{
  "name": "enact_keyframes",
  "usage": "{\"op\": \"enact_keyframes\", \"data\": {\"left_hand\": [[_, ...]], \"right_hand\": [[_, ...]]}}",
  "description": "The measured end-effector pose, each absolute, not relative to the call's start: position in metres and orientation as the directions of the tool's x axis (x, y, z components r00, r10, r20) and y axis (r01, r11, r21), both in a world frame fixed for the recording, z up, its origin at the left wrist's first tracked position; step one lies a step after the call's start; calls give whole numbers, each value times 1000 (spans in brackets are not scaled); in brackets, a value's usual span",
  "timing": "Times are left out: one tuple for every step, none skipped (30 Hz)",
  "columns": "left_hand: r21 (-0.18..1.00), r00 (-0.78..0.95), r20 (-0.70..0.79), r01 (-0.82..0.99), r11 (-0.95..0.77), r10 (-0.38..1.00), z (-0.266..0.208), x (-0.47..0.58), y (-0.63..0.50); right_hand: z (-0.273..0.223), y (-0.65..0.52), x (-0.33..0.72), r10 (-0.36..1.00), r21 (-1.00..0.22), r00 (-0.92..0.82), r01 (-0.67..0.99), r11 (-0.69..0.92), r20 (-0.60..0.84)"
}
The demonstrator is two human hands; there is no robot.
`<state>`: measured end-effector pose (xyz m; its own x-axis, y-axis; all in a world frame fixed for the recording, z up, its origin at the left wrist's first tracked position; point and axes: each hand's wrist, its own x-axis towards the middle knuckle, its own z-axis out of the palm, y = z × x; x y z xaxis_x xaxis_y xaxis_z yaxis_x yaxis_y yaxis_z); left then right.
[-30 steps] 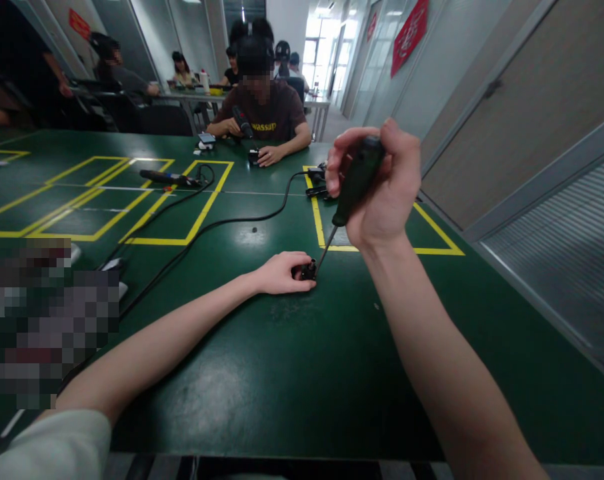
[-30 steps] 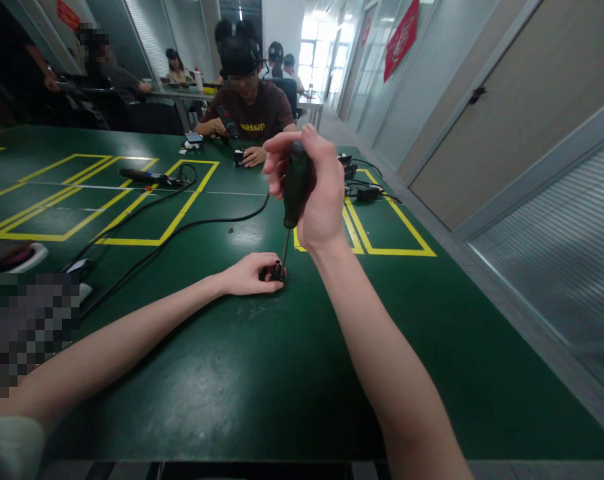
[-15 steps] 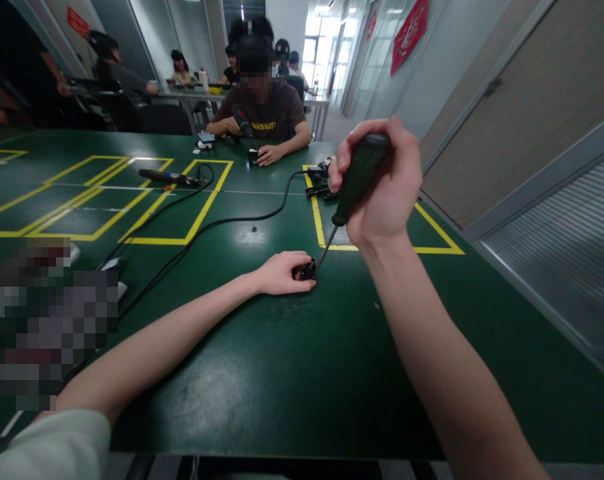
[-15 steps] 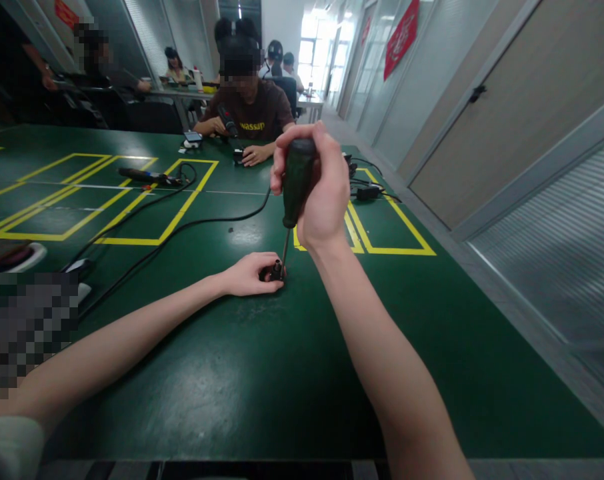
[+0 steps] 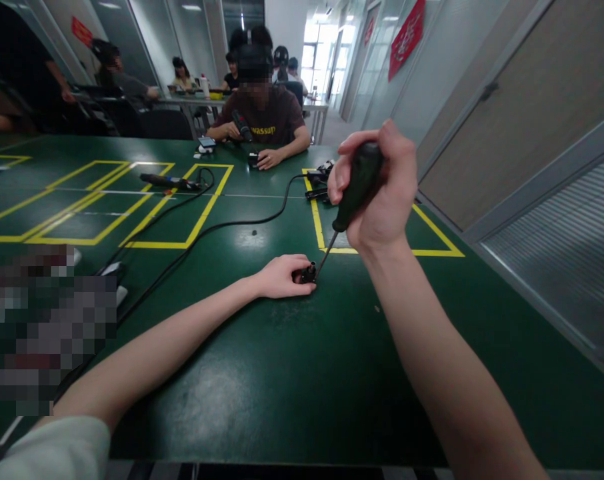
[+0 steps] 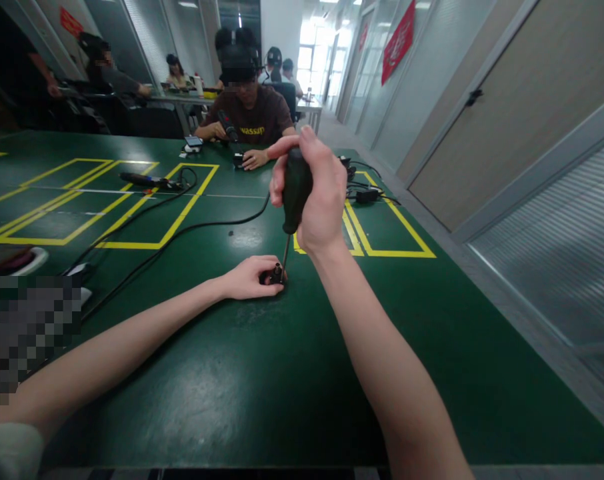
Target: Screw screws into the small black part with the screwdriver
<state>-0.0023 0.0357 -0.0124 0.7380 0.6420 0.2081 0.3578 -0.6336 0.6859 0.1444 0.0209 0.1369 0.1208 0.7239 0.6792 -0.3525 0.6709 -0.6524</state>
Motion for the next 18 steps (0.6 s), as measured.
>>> {"op": "enact_keyframes", "data": {"left_hand": [[687,739,208,356,-634,641,-12,-2,36],[687,741,209,354,-635,638,-11,-2,36],[686,742,212,351,-637,636,-11,-2,36],[686,742,213,349,-638,635,-11,-2,36],[687,742,213,349,-638,636,-11,-2,36],[687,740,213,351,-636,638,-11,-2,36],[687,736,213,355,-634,642,-12,-2,36],[687,733,213,358,-633,646,-12,-2,36],[686,728,214,362,-631,651,-13,-1,35],[685,726,216,363,-632,652,-13,-1,35],[682,728,211,367,-632,652,-14,-1,35],[681,727,208,373,-630,655,-14,-1,35],[679,726,202,381,-628,658,-14,0,35],[676,725,197,387,-627,660,-15,0,35],[675,725,194,389,-626,661,-15,0,35],[675,726,194,389,-627,660,-15,0,35],[675,726,197,387,-628,659,-15,0,35],[675,726,200,385,-629,658,-15,0,36]], "right_hand": [[138,20,144,717,-643,133,-354,679,684],[138,19,143,716,-642,139,-352,681,684],[139,18,143,719,-644,140,-354,679,681],[139,18,142,722,-643,142,-363,675,678],[139,17,142,724,-637,146,-382,670,674],[139,17,142,725,-626,153,-407,666,672],[139,17,141,727,-618,152,-430,658,669],[139,17,141,726,-606,160,-448,657,669],[138,18,141,723,-599,175,-449,663,668],[137,19,142,726,-612,169,-433,662,666],[136,21,143,701,-590,223,-404,699,678],[133,23,144,681,-594,245,-346,726,690],[131,26,146,684,-620,222,-298,726,695],[128,30,148,677,-624,218,-269,734,703],[126,33,150,669,-621,217,-251,742,711],[124,36,152,664,-619,217,-242,747,716],[123,39,154,664,-620,213,-241,746,716],[122,40,155,665,-620,211,-246,745,716]]}}
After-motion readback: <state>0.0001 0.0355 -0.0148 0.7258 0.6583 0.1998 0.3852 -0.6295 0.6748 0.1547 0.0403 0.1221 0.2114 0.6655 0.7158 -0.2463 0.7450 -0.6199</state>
